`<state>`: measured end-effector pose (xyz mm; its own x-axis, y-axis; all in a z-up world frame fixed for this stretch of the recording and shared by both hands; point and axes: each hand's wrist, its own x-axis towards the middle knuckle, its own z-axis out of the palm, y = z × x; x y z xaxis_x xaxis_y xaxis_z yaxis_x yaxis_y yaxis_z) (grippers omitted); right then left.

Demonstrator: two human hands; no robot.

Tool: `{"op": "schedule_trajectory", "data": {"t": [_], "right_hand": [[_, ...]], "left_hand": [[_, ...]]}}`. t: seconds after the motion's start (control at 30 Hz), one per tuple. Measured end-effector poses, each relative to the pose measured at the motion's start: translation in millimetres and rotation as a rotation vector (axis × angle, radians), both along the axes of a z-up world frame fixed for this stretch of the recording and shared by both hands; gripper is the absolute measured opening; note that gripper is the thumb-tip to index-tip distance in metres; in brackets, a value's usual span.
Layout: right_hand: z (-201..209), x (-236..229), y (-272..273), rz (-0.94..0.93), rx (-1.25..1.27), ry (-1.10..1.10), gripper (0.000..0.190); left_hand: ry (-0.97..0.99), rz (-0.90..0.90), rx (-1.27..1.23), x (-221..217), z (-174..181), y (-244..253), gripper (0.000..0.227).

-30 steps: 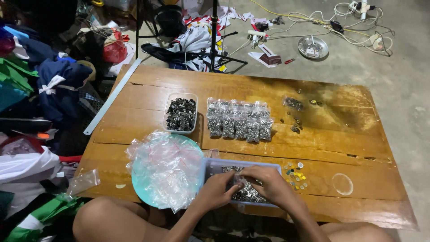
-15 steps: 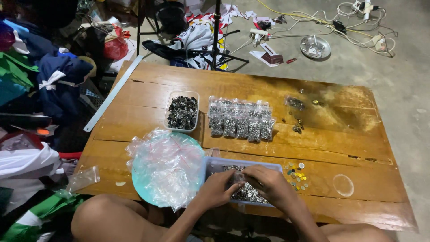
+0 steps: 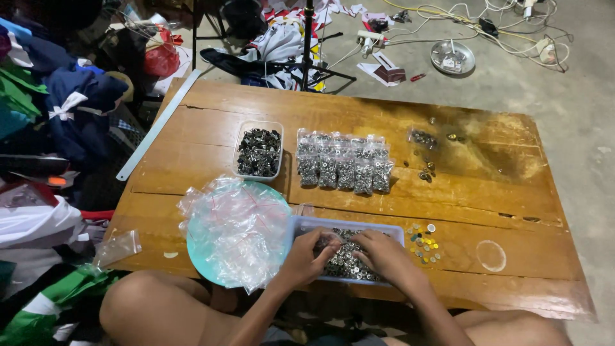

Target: Sorting through a container of small metal rivets or buttons by hand on a wooden table.

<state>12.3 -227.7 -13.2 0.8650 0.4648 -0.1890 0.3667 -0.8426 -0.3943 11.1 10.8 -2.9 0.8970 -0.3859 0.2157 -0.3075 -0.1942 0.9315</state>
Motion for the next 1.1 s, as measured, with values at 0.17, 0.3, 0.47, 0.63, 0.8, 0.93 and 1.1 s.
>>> {"op": "schedule_trajectory", "data": {"t": [0.17,0.3,0.47,0.63,0.8,0.93,1.1], "right_hand": [[28,-4,37,-0.029,0.051,0.277,0.053],[87,-6,62,-0.466,0.101,0.660,0.059],[7,-4,16,0.122,0.093,0.058,0.039],[-10,4,-2,0.071,0.222,0.022,0.025],[6,9,-7,0.068,0.427,-0.174,0.022],[48,1,5,0.022,0.499,-0.274,0.020],[59,-6,18,0.056,0.566,-0.348,0.023]], "left_hand": [[-0.047,-0.013,0.012,-2,10,2,0.022],[-0.036,-0.058,-0.031,-3,16,2,0.029],[-0.037,-0.070,-0.011,-5,22,3,0.027],[0.024,-0.102,0.050,-4,32,2,0.030],[-0.009,-0.088,0.189,-4,17,-1,0.041],[0.018,-0.088,0.245,-5,15,-1,0.040],[-0.033,-0.129,0.270,-5,10,-3,0.041]]}}
